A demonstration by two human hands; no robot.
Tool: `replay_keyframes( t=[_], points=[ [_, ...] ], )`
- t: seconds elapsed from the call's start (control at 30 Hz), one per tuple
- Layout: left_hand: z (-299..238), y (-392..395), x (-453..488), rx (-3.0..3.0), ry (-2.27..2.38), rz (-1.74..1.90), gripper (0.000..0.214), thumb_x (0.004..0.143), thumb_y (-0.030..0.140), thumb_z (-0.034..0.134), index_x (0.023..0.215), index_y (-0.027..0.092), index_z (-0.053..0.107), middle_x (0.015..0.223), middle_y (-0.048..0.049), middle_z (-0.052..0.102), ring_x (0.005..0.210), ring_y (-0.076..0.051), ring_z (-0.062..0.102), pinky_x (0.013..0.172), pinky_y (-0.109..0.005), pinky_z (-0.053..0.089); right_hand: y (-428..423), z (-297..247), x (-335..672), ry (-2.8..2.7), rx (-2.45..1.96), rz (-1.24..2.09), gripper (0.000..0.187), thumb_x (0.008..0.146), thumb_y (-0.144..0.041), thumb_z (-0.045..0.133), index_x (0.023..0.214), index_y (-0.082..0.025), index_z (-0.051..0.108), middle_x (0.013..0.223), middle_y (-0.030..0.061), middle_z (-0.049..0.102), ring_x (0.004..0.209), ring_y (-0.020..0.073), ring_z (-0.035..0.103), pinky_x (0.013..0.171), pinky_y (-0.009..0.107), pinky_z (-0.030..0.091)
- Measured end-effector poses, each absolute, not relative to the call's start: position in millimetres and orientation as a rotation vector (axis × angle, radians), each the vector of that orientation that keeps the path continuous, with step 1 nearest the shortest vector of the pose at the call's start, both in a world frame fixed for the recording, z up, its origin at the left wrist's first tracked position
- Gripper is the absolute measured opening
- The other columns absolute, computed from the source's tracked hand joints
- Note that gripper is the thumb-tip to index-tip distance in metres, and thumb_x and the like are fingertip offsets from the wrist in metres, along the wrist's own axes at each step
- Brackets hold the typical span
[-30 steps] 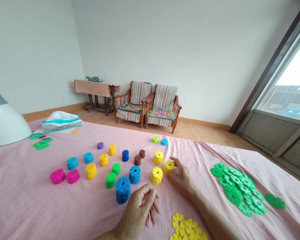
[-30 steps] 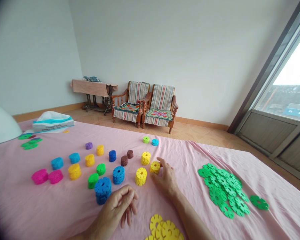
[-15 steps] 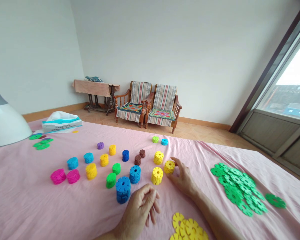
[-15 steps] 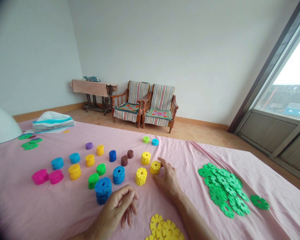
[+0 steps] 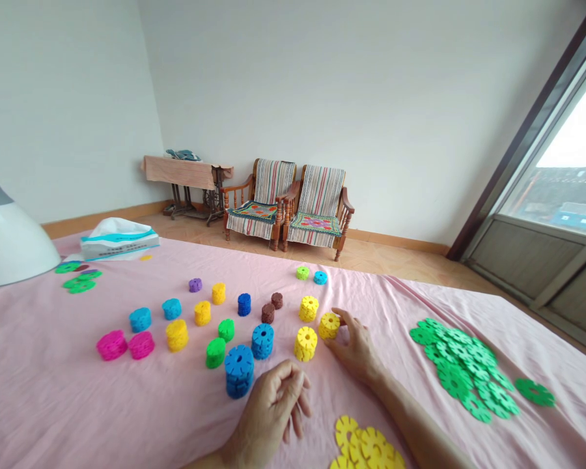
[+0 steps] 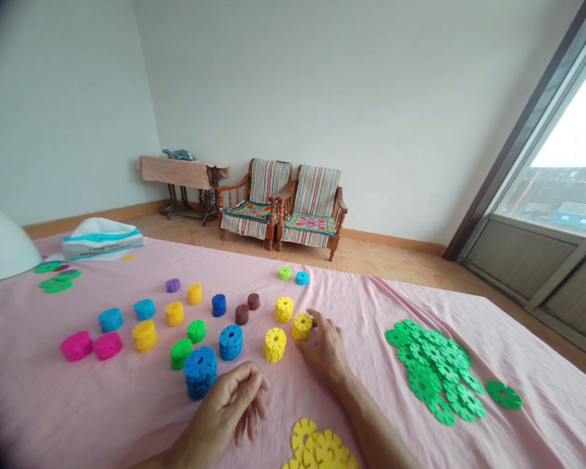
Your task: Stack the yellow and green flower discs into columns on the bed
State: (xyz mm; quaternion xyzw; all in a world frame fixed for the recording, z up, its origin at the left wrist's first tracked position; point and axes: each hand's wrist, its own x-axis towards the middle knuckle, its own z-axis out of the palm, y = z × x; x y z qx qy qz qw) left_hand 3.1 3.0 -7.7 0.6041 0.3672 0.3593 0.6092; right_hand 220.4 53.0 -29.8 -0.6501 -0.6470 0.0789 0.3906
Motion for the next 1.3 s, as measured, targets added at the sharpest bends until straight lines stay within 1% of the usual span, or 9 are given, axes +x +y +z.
replay_keyframes(
  t=[0.1,0.33,0.5,0.63,0.77,0.9,1.1,1.2,1.3],
  points=[
    [-7.3,3.2,3.5,1.387,0.839,0.827,0.053,0.085,0.069,0.045,0.08,0.016,0.05,0.063,-0.0019,0.062,0.04,-0.007,0.052,0.034,-0.013,0.028,52.0,-28.3,223.9,-1.637,-1.623,0.248,0.053,0.071,-0.027,0.065,0.121,-0.02,0.052,0.102,0.0082,0.068,0.099,0.0274,0.062,0.092,0.047,0.041],
    [-5.8,3.5,3.4,1.385,0.835,0.819,0.052,0.085,0.068,0.045,0.079,0.016,0.049,0.063,-0.0019,0.062,0.04,-0.008,0.053,0.034,-0.013,0.028,49.1,-20.4,240.5,-1.631,-1.412,0.63,0.051,0.079,-0.031,0.058,0.127,-0.021,0.046,0.106,0.0067,0.065,0.095,0.0213,0.063,0.082,0.036,0.049],
    [-7.9,4.5,2.9,1.4,0.837,0.817,0.052,0.086,0.068,0.043,0.08,0.017,0.049,0.064,-0.0022,0.062,0.04,-0.008,0.053,0.034,-0.014,0.028,49.4,-19.6,237.6,-1.593,-1.426,0.596,0.05,0.077,-0.034,0.063,0.124,-0.021,0.05,0.102,0.0062,0.066,0.092,0.0223,0.063,0.082,0.037,0.049],
    [-6.6,2.8,2.4,1.474,0.859,0.809,0.047,0.09,0.063,0.04,0.08,0.018,0.047,0.066,-0.0022,0.061,0.044,-0.01,0.054,0.037,-0.017,0.032,47.5,-13.8,240.5,-1.492,-1.353,0.737,0.05,0.076,-0.037,0.064,0.122,-0.021,0.051,0.102,0.007,0.067,0.093,0.0224,0.064,0.082,0.037,0.05],
    [2.9,-6.8,0.1,1.886,0.781,0.845,0.03,0.092,0.045,0.048,0.082,0.018,0.055,0.076,-0.0054,0.063,0.071,-0.017,0.061,0.065,-0.027,0.049,46.9,-8.3,250.0,-1.274,-1.316,0.81,0.049,0.075,-0.043,0.063,0.116,-0.018,0.055,0.1,0.0104,0.07,0.092,0.0246,0.066,0.08,0.038,0.05],
    [15.4,-18.9,-0.9,2.368,0.402,0.725,0.031,0.084,0.043,0.062,0.106,0.021,0.063,0.108,-0.0109,0.065,0.101,-0.027,0.057,0.093,-0.041,0.042,47.5,-9.0,251.3,-1.166,-1.318,0.758,0.047,0.071,-0.044,0.064,0.108,-0.016,0.06,0.089,0.0107,0.073,0.088,0.0255,0.067,0.078,0.038,0.05],
    [22.0,-28.0,14.2,2.625,0.196,0.363,0.038,0.084,0.034,0.066,0.122,0.034,0.058,0.136,-0.0056,0.054,0.125,-0.034,0.044,0.103,-0.048,0.031,45.4,-7.1,248.4,-1.111,-1.307,0.753,0.043,0.071,-0.043,0.064,0.106,-0.017,0.063,0.085,0.0083,0.073,0.085,0.0234,0.068,0.076,0.036,0.051],
    [10.8,-30.2,32.1,2.718,0.051,0.389,0.044,0.088,0.032,0.061,0.13,0.034,0.05,0.142,-0.0053,0.049,0.129,-0.033,0.04,0.105,-0.048,0.029,44.5,-6.1,250.5,-1.069,-1.292,0.751,0.042,0.074,-0.043,0.062,0.107,-0.017,0.062,0.086,0.0089,0.073,0.086,0.0232,0.068,0.077,0.037,0.052],
    [-2.3,-31.2,51.7,2.816,0.052,0.466,0.038,0.091,0.031,0.056,0.129,0.032,0.05,0.14,-0.0057,0.051,0.128,-0.032,0.042,0.102,-0.047,0.03,44.3,-6.0,251.7,-1.058,-1.275,0.758,0.042,0.073,-0.042,0.063,0.106,-0.016,0.062,0.084,0.0094,0.073,0.083,0.0231,0.069,0.076,0.037,0.053]
  ],
)
